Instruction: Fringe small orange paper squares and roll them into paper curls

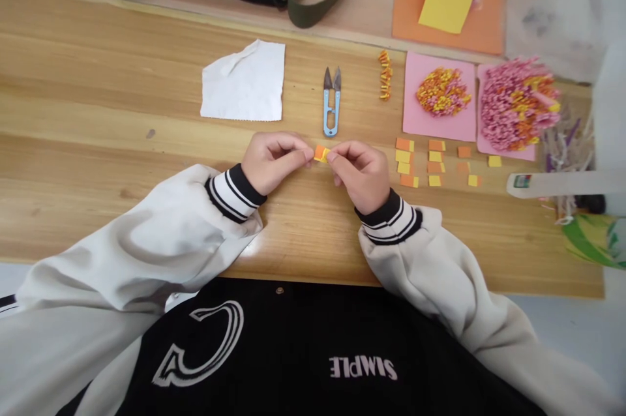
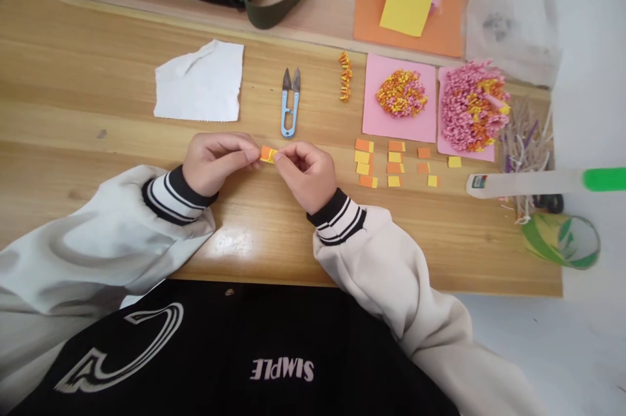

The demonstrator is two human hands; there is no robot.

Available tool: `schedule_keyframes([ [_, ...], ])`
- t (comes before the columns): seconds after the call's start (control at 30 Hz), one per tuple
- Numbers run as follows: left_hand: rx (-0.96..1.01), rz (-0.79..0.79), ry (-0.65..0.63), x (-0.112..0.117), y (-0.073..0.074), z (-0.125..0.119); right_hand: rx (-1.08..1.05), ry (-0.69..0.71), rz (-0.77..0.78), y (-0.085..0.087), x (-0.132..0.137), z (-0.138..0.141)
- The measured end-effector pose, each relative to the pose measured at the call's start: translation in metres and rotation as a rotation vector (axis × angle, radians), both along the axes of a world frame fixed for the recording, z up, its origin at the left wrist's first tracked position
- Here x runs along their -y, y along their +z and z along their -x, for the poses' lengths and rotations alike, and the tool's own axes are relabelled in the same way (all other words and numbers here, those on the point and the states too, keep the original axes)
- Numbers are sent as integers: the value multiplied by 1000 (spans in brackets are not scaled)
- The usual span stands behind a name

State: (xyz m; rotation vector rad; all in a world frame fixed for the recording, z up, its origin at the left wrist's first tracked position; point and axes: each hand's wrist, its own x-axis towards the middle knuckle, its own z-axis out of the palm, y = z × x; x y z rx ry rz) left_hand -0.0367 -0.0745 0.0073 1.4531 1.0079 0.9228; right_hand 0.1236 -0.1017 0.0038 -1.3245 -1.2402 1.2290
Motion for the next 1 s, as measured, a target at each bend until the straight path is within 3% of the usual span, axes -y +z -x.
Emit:
schedule_keyframes([
  [1.0,-22,-56,49,1,-8,-2,-20,-17,-4,1,0,2],
])
